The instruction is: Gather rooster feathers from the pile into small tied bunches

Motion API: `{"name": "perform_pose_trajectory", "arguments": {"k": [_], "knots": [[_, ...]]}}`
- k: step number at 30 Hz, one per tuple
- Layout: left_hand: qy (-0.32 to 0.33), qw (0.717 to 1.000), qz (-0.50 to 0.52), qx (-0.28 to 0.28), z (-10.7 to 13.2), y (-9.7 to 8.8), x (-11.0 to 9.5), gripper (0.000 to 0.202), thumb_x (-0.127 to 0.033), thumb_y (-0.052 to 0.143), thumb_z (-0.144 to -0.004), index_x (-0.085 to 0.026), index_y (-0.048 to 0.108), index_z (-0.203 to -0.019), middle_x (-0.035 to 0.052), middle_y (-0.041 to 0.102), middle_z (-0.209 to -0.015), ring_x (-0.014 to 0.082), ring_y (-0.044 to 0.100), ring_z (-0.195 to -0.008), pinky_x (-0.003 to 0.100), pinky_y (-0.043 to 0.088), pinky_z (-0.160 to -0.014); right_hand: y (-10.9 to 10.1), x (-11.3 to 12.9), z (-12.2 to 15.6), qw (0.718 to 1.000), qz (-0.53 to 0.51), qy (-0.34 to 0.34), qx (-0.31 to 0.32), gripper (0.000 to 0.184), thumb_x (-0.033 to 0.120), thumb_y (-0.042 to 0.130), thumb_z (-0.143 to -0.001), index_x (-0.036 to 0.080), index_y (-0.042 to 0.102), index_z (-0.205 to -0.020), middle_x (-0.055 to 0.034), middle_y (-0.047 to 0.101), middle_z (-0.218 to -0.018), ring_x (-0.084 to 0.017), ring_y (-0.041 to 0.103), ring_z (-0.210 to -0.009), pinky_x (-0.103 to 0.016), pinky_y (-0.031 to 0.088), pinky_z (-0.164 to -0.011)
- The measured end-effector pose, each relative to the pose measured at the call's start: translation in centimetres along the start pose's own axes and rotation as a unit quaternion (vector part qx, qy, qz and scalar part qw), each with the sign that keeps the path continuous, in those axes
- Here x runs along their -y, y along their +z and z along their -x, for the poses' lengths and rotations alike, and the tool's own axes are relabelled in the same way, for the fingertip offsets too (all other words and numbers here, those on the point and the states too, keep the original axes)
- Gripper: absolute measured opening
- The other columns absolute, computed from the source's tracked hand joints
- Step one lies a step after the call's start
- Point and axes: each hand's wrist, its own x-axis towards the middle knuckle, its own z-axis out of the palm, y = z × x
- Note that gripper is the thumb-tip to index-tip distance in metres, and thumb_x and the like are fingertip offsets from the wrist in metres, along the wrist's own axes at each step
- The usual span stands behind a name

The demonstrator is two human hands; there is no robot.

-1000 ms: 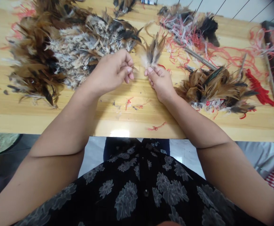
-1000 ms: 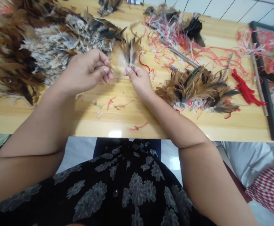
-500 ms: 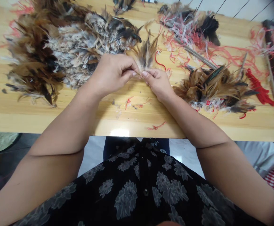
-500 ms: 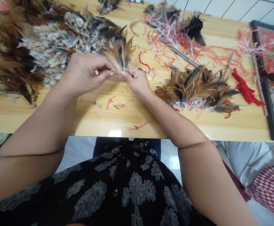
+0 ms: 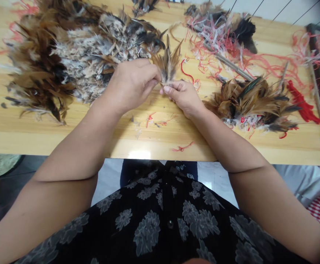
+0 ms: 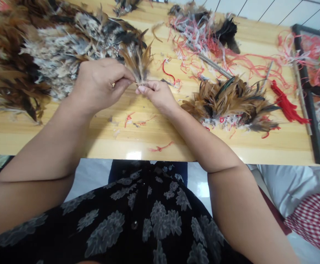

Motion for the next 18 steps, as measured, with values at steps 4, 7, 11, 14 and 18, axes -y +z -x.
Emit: {"name": "perform_pose_trajectory", "arguments": {"k": [4, 7, 11, 14, 18], "knots": [[0.015, 0.999, -0.038, -0.006, 0.3, -0.1, -1.8, 0.018, -0.023, 0.098, -0.100, -0.035, 0.086, -0.091, 0.0080, 0.076, -0.096, 0.0386, 0.077, -0.118, 0.046, 0.064, -0.116, 0.0, -0.2, -0.2, 1.000, -0.008, -0.002, 0.002, 0.049, 0.061, 0.092, -0.114, 0.021, 0.073, -0.093, 0.0037, 0.057, -0.080, -0.013, 0.052, -0.083, -0.027, 0.047, -0.080], [0.019, 0.998, -0.054, -0.008, 0.3, -0.2, -2.1, 0.019, -0.022, 0.095, -0.101, -0.035, 0.087, -0.091, 0.0074, 0.076, -0.097, 0.0376, 0.078, -0.114, 0.046, 0.064, -0.112, 0.0, -0.2, -0.3, 1.000, -0.018, -0.006, 0.012, 0.049, 0.056, 0.091, -0.115, 0.022, 0.068, -0.089, 0.0046, 0.053, -0.079, -0.012, 0.049, -0.081, -0.026, 0.045, -0.079], [0.017, 0.999, -0.038, 0.014, 0.0, -0.1, -1.2, 0.014, -0.029, 0.099, -0.102, -0.035, 0.086, -0.097, 0.0070, 0.079, -0.100, 0.0364, 0.075, -0.114, 0.049, 0.064, -0.119, 0.0, -0.1, -0.2, 1.000, -0.020, -0.010, 0.013, 0.051, 0.056, 0.090, -0.117, 0.023, 0.064, -0.088, 0.0054, 0.051, -0.079, -0.012, 0.048, -0.080, -0.026, 0.046, -0.080], [0.010, 0.999, -0.033, 0.017, -0.2, -0.1, -0.6, 0.014, -0.039, 0.098, -0.104, -0.034, 0.086, -0.100, 0.0082, 0.082, -0.105, 0.0374, 0.075, -0.120, 0.052, 0.062, -0.125, 0.1, 0.1, 0.0, 1.000, -0.016, -0.005, 0.003, 0.053, 0.056, 0.086, -0.120, 0.023, 0.060, -0.087, 0.0057, 0.050, -0.078, -0.012, 0.047, -0.079, -0.026, 0.047, -0.081], [-0.020, 0.998, -0.059, -0.013, -0.5, -1.2, -1.1, 0.018, -0.050, 0.097, -0.102, -0.035, 0.088, -0.099, 0.0098, 0.083, -0.108, 0.0404, 0.075, -0.122, 0.056, 0.058, -0.125, 0.1, 0.1, 0.1, 1.000, -0.009, 0.009, -0.002, 0.054, 0.055, 0.081, -0.123, 0.024, 0.057, -0.086, 0.0060, 0.048, -0.078, -0.012, 0.045, -0.078, -0.026, 0.048, -0.081]]}}
